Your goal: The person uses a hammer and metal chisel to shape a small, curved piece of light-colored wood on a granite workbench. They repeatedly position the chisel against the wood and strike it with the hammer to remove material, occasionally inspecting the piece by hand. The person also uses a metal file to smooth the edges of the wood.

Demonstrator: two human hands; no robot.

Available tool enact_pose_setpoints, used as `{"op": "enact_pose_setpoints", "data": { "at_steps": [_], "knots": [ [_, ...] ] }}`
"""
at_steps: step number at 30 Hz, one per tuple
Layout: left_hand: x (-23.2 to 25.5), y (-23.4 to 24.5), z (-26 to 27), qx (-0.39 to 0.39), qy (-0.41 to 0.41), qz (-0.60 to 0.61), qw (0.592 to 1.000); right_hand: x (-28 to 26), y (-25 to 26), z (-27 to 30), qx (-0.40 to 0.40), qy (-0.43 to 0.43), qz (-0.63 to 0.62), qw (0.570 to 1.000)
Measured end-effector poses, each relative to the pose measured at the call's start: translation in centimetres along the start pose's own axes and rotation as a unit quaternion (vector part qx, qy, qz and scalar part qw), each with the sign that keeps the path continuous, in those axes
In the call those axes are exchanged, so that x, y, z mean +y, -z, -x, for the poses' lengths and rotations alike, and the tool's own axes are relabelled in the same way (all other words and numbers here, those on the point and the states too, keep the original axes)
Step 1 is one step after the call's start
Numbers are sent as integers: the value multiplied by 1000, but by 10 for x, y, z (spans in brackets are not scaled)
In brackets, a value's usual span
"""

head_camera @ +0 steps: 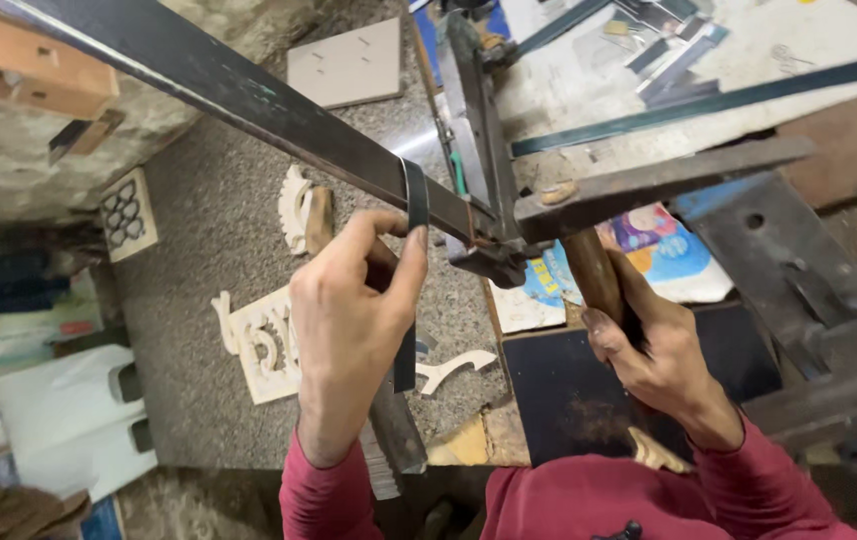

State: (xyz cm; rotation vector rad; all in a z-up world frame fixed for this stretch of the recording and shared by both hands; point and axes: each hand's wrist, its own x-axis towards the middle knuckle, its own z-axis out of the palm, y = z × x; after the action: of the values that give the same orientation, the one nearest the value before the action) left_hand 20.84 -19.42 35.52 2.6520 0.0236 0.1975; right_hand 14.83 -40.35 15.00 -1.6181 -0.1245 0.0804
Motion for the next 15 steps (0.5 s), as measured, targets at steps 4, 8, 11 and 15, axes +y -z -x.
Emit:
{"op": "enact_pose_setpoints", "data": {
  "at_steps": [4,8,11,15],
  "knots": [
    [-2,0,1,-14,18,-9,1000,-16,0,-32,-33,-20,-65,997],
    [0,-1,0,-18,23,-17,999,-33,-8,-66,-33,-5,-71,997],
    [3,-1,3,-24,36,-12,999,-42,-18,-82,-44,59,-26,997],
    [6,0,0,-24,62,-30,997,-44,-20,-90,-70,124,0,990]
  ]
}}
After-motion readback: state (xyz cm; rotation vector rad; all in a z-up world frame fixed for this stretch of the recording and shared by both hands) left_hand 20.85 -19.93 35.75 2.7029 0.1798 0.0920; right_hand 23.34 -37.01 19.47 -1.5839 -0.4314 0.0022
